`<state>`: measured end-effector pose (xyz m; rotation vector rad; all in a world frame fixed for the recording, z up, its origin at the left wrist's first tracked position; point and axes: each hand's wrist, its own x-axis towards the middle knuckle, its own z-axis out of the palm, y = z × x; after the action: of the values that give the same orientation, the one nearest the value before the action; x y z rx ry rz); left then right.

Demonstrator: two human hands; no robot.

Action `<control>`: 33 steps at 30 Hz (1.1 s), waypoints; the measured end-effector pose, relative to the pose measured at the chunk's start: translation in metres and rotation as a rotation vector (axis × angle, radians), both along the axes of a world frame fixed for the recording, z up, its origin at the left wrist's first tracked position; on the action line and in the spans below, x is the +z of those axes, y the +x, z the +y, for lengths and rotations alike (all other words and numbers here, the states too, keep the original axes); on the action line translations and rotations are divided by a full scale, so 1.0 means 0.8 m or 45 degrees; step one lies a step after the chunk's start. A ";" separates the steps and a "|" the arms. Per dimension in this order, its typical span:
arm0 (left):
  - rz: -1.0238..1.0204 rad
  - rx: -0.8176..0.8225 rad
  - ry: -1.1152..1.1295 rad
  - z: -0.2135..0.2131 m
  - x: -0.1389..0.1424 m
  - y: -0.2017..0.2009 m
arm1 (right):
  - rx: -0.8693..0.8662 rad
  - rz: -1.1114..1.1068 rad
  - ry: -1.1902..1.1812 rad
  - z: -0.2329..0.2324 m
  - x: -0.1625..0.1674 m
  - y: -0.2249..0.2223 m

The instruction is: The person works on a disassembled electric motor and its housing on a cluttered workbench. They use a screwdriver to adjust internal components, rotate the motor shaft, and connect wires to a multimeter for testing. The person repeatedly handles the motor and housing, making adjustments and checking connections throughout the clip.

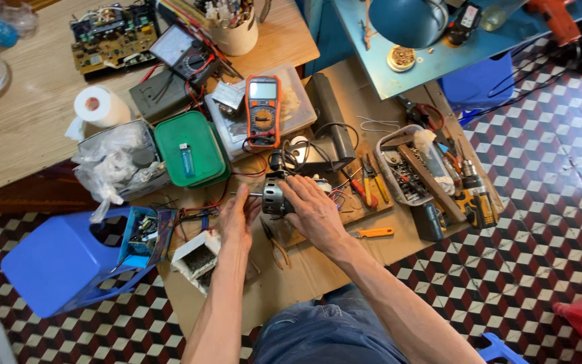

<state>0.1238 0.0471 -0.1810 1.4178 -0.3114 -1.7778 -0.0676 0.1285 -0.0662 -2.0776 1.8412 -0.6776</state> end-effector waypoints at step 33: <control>-0.182 -0.066 0.114 0.000 0.030 0.000 | 0.017 -0.056 -0.020 -0.013 0.011 0.018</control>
<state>0.1242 0.0470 -0.1571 1.6175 -0.3501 -1.7546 -0.0534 0.1182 -0.0577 -2.0660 1.8024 -0.7310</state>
